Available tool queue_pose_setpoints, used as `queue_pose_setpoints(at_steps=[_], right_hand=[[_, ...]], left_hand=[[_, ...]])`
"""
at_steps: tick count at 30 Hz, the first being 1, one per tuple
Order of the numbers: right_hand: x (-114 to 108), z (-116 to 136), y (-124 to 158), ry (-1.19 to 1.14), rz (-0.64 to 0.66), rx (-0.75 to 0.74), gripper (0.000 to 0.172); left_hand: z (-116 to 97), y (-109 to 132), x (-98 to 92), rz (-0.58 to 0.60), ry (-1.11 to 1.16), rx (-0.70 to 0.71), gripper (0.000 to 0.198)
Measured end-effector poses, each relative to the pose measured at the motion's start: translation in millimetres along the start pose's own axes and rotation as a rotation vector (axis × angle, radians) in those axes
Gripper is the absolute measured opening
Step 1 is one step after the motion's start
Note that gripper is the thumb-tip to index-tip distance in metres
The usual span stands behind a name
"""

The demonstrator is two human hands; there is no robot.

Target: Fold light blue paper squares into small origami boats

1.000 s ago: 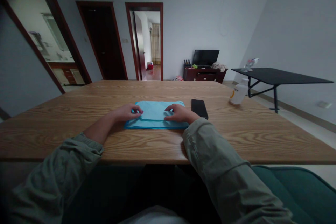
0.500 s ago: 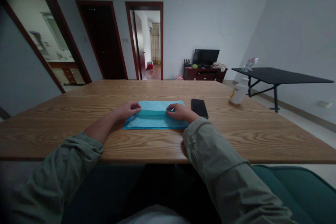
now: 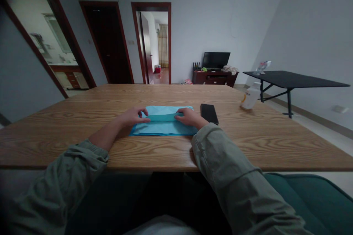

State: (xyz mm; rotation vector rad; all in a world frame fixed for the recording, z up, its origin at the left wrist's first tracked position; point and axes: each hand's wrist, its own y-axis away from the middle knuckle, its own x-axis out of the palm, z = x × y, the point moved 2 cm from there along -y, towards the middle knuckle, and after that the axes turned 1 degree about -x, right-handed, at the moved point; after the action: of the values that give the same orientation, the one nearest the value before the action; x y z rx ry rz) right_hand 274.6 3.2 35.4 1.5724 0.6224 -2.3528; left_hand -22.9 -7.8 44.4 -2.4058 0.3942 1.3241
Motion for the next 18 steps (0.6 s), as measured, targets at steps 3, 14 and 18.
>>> queue_pose_setpoints(at_steps=[3, 14, 18], right_hand=[[0.0, -0.3, 0.0, 0.003, -0.005, 0.004, 0.032], [-1.7, -0.7, 0.7, -0.104, -0.062, -0.030, 0.030], [-8.7, 1.2, 2.7, -0.206, -0.178, -0.057, 0.033]], left_hand=[[-0.1, -0.9, 1.8, -0.018, -0.034, 0.018, 0.037], [-0.4, -1.6, 5.3, 0.020, 0.012, 0.035, 0.029], [0.6, -1.9, 6.0, 0.019, 0.011, 0.026, 0.028]])
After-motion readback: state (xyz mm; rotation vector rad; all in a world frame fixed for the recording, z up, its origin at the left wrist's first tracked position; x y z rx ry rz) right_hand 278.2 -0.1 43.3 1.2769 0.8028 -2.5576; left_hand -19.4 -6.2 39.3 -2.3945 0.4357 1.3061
